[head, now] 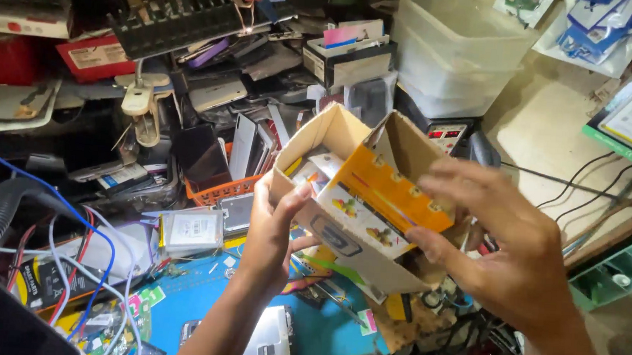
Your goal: Preparing a smartphone frame for reassembly by inspecting it and searching for necessary components in a parts bin.
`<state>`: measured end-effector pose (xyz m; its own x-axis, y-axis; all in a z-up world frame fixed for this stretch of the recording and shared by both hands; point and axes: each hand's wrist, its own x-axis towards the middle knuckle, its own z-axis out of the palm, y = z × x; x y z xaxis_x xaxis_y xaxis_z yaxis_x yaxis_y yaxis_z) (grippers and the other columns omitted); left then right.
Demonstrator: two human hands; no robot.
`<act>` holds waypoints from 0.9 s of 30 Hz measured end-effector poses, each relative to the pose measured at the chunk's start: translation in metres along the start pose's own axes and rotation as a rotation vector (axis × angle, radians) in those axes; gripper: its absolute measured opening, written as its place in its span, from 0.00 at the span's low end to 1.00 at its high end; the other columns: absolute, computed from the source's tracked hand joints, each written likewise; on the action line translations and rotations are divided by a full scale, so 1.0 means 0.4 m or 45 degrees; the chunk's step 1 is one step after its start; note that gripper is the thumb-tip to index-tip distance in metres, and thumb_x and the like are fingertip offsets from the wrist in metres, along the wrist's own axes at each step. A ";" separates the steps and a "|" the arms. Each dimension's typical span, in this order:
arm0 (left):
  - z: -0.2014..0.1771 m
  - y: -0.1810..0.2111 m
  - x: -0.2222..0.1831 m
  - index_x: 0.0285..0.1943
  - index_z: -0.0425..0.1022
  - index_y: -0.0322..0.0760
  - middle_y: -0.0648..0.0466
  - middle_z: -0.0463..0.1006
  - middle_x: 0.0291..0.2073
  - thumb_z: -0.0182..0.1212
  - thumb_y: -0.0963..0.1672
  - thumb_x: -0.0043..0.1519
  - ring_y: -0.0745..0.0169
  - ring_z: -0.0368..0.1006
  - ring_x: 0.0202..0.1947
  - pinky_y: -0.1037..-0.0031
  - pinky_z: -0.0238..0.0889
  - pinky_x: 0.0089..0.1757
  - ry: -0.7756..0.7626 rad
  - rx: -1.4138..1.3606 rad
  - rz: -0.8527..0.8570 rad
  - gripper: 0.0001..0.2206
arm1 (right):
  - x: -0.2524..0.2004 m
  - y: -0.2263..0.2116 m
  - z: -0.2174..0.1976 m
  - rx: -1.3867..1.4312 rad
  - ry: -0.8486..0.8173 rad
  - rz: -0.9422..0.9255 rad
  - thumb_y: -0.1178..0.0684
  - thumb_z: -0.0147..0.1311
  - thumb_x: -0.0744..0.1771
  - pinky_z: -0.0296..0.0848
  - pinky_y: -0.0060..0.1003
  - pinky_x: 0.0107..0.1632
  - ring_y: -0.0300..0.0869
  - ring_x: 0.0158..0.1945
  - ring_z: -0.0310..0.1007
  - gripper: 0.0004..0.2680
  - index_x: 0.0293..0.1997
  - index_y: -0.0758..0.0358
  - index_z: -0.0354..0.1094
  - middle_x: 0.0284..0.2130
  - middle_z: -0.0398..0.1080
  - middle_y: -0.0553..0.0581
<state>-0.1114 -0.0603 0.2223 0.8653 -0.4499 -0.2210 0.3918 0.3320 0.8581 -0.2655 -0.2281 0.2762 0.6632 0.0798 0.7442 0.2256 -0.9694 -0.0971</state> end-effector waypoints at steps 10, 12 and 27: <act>-0.157 -0.114 -0.100 0.72 0.60 0.45 0.46 0.77 0.56 0.56 0.49 0.44 0.50 0.75 0.52 0.47 0.74 0.41 0.128 -0.196 -0.003 0.39 | -0.153 0.106 -0.020 0.512 0.253 0.446 0.57 0.56 0.68 0.73 0.29 0.39 0.38 0.34 0.74 0.09 0.53 0.64 0.65 0.39 0.73 0.59; -0.188 -0.136 -0.113 0.71 0.61 0.44 0.41 0.77 0.59 0.54 0.45 0.48 0.41 0.75 0.53 0.41 0.70 0.43 0.187 -0.293 -0.080 0.35 | -0.149 0.129 -0.030 0.212 0.163 0.483 0.57 0.49 0.73 0.78 0.50 0.59 0.62 0.55 0.78 0.12 0.54 0.83 0.62 0.49 0.71 0.76; -0.424 -0.145 -0.091 0.72 0.60 0.45 0.41 0.72 0.58 0.50 0.42 0.54 0.41 0.69 0.52 0.44 0.67 0.39 0.436 -0.253 0.222 0.31 | -0.265 0.258 0.342 0.037 -0.026 0.101 0.60 0.64 0.64 0.71 0.37 0.46 0.45 0.40 0.73 0.05 0.41 0.62 0.78 0.38 0.79 0.54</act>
<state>-0.1125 0.0775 0.1020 0.9646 -0.0831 -0.2502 0.2540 0.5468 0.7978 -0.2150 -0.3050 0.0969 0.6943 0.0082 0.7196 0.1921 -0.9657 -0.1744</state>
